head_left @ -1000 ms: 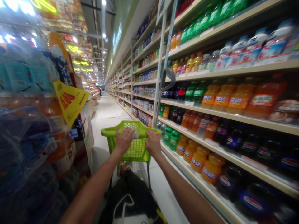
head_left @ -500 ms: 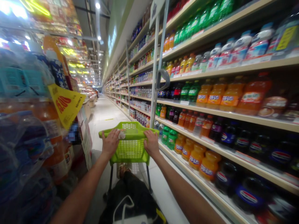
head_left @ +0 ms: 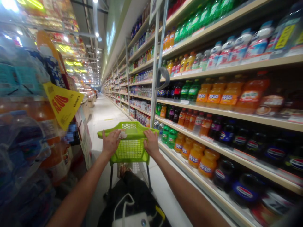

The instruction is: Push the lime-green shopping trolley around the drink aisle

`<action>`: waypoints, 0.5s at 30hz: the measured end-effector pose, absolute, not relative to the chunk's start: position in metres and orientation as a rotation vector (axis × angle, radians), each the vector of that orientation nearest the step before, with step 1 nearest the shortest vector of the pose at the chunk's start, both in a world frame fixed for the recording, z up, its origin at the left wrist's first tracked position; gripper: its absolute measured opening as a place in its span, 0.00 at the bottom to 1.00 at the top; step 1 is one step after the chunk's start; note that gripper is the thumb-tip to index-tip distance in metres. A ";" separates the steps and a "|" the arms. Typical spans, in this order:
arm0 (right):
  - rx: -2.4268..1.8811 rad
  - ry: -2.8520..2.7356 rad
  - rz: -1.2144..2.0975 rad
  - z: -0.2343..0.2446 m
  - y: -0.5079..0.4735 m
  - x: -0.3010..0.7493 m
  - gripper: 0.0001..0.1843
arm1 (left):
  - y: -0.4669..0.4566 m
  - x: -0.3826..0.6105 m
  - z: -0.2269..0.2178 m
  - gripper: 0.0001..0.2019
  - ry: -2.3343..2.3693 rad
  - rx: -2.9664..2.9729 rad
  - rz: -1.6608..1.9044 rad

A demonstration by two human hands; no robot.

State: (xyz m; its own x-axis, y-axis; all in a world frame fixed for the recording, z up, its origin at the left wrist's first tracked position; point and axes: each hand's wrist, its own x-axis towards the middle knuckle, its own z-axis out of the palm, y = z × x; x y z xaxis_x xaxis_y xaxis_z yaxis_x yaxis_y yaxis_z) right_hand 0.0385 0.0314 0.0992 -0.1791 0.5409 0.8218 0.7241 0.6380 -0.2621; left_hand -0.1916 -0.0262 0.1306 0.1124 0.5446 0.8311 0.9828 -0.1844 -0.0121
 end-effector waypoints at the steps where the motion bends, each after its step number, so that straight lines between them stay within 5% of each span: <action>1: -1.012 -1.866 -0.232 0.100 0.031 0.041 0.24 | -0.027 -0.188 0.132 0.16 -1.467 -1.835 -0.934; 15: -1.112 -1.961 -0.222 0.111 0.024 0.044 0.25 | -0.026 -0.211 0.132 0.15 -1.636 -1.619 -1.048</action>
